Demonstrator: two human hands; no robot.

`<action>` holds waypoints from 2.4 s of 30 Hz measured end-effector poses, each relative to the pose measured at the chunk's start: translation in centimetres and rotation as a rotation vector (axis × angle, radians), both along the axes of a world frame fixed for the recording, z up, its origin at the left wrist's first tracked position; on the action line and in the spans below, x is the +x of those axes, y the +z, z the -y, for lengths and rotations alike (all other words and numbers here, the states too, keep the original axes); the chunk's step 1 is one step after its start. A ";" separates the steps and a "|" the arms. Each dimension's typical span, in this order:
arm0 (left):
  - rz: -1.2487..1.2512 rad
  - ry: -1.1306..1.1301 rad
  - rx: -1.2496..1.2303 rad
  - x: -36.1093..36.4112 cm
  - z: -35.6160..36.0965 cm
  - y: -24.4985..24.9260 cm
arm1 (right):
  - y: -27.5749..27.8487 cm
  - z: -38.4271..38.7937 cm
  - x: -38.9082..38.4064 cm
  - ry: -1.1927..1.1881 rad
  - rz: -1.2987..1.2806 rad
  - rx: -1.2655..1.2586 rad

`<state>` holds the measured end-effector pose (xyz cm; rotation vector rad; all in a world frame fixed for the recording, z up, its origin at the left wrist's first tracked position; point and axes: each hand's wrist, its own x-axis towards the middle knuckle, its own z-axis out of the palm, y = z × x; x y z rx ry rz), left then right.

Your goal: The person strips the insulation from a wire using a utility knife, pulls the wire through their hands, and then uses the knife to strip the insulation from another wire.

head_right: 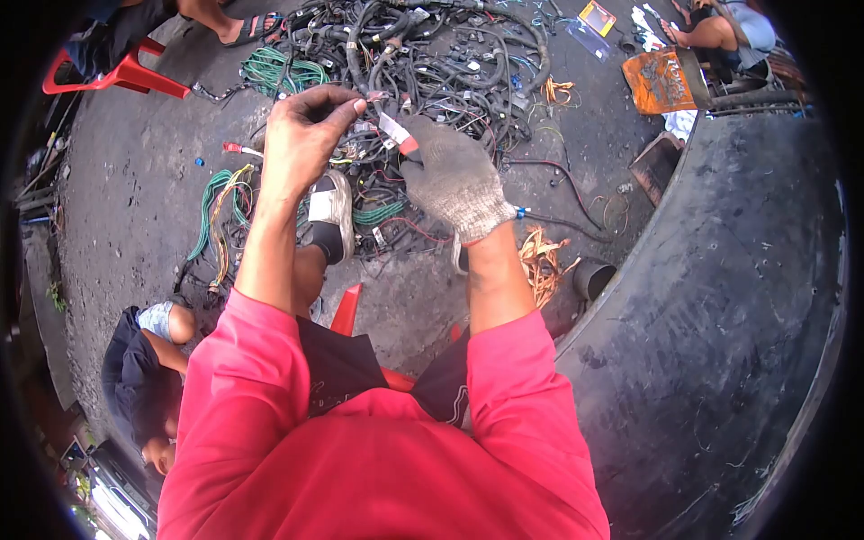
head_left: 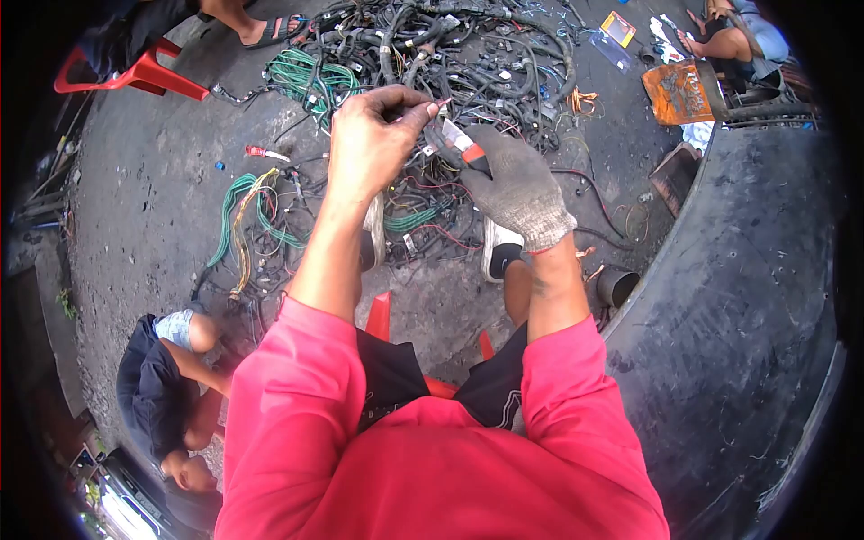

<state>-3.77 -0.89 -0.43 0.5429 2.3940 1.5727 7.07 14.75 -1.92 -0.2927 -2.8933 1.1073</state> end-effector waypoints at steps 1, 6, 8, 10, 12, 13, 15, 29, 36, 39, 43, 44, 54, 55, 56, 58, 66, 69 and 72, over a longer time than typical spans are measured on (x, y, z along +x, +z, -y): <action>0.000 0.000 0.000 0.1 -0.1 0.1 | 0.0 0.2 -0.1 -0.010 -0.056 0.007; 0.042 -0.013 -0.076 0.4 -0.3 0.2 | 0.4 1.1 -0.6 -0.161 -0.097 0.033; 0.050 -0.011 -0.079 0.3 -0.4 0.0 | 0.6 0.9 -0.7 -0.061 -0.154 0.022; 0.059 -0.008 -0.081 0.3 -0.4 0.2 | 0.4 1.1 -0.7 -0.069 -0.214 0.019; 0.106 -0.006 -0.077 0.4 -0.5 0.6 | 0.2 1.2 -0.6 -0.077 -0.274 0.016; 0.105 -0.005 -0.076 0.3 -0.5 0.3 | 0.0 1.2 -0.6 -0.092 -0.262 -0.001; 0.204 -0.005 0.065 0.2 -0.5 -0.2 | 0.4 1.4 -0.7 -0.106 -0.253 -0.017; 1.063 -0.124 0.777 -0.1 -0.5 -1.7 | -0.2 1.4 -1.0 -0.144 -0.302 -0.732; 0.857 -0.130 0.572 0.0 -1.1 -1.6 | 0.6 0.8 -0.5 -0.191 -0.293 -0.115; 0.761 -0.100 0.496 -0.5 -1.2 -1.7 | 0.7 0.7 -0.3 -0.213 -0.168 -0.107; 0.629 -0.010 0.433 -0.7 -0.9 -1.2 | 0.6 -0.4 -0.3 -0.318 -0.110 -0.080; 0.654 -0.014 0.435 -0.6 -0.9 -1.2 | 0.6 -0.7 -0.4 -0.380 -0.151 -0.212; 0.696 -0.206 0.391 -0.1 -1.0 -1.3 | 0.8 -1.3 -0.3 -0.296 -0.110 -0.971; 0.663 -0.222 0.388 0.0 -1.0 -1.3 | 1.5 -1.1 -0.2 -0.331 -0.103 -1.051; 0.629 -0.239 0.386 0.0 -0.9 -1.2 | 1.8 -1.0 -0.2 -0.366 -0.096 -1.130; 0.621 -0.231 0.402 0.1 -1.1 -1.1 | 1.5 -1.1 -0.2 -0.355 -0.092 -1.168; 0.581 -0.221 0.459 0.4 -1.3 -1.4 | 2.1 -0.9 -0.4 -0.345 -0.097 -1.192; 0.556 -0.206 0.467 0.7 -1.6 -1.1 | 1.8 -0.9 -0.3 -0.331 -0.099 -1.205; 0.504 -0.181 0.463 0.9 -1.7 -0.8 | 1.7 -0.9 -0.2 -0.319 -0.114 -1.215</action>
